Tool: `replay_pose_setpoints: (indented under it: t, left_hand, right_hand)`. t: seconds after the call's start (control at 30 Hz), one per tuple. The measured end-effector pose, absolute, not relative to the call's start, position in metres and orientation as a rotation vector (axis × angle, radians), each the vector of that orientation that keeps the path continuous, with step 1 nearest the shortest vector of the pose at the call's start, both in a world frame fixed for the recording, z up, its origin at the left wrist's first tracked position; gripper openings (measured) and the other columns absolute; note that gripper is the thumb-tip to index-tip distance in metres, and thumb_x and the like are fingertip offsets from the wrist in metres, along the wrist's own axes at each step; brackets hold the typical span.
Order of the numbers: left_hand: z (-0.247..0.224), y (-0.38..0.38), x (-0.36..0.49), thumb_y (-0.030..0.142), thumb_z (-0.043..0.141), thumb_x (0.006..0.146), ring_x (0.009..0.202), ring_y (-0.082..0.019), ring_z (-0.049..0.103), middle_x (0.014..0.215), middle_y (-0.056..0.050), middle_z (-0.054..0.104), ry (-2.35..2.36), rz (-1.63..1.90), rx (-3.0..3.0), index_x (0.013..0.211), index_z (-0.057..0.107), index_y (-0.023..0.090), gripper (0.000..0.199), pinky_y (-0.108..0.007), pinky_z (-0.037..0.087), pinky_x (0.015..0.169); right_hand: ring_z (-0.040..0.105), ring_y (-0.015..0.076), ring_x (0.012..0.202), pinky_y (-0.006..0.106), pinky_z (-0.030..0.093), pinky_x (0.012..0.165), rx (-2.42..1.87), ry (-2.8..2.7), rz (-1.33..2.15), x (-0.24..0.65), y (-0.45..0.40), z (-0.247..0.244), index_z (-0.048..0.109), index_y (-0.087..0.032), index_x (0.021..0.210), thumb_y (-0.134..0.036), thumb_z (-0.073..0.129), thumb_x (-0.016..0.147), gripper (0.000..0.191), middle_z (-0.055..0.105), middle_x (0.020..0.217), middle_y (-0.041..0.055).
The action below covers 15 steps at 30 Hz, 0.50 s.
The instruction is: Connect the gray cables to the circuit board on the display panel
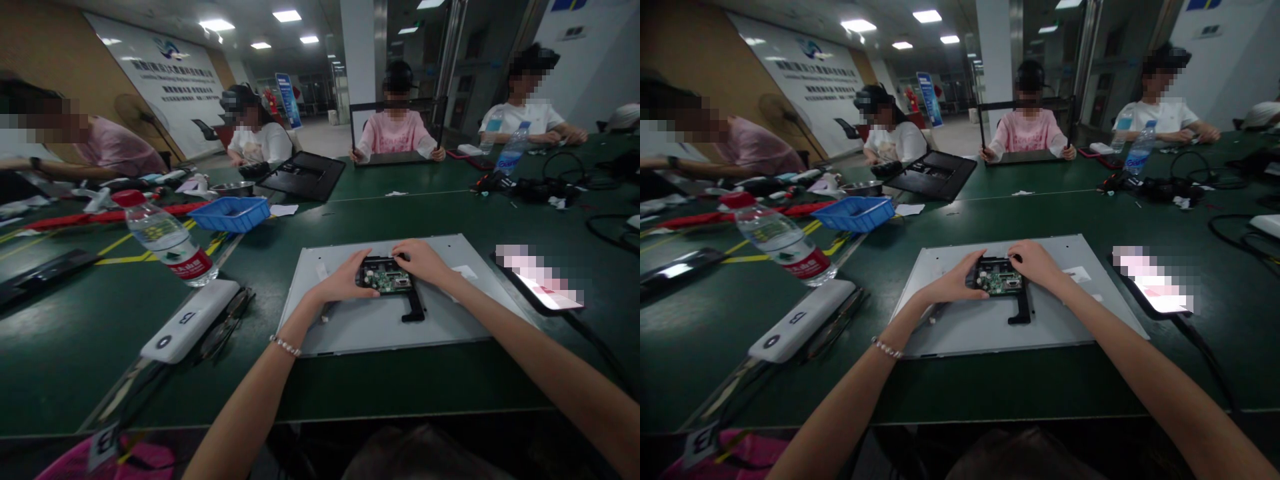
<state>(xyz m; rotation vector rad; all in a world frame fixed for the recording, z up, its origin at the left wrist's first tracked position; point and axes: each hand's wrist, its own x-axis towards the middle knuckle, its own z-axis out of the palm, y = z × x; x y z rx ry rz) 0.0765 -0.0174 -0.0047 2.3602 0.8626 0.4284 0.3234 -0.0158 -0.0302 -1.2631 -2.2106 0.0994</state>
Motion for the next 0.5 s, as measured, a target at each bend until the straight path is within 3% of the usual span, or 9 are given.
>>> replay_pose_setpoints:
  t: [0.5]
  left_hand:
    - [-0.005,-0.0158,0.0769,0.052,0.068,0.066,0.137,-0.034,0.023,0.148,-0.017,0.024,0.846,0.419,2.371,0.145,0.017,0.019,0.1,-0.054,0.02,0.112]
  right_hand:
    - [0.062,0.0199,0.095,0.034,0.046,0.088,-1.262,-2.082,0.137,0.3212,-0.014,-0.0282,0.071,-0.02,0.091,-0.017,0.052,0.085,0.02,0.069,0.099,0.0057]
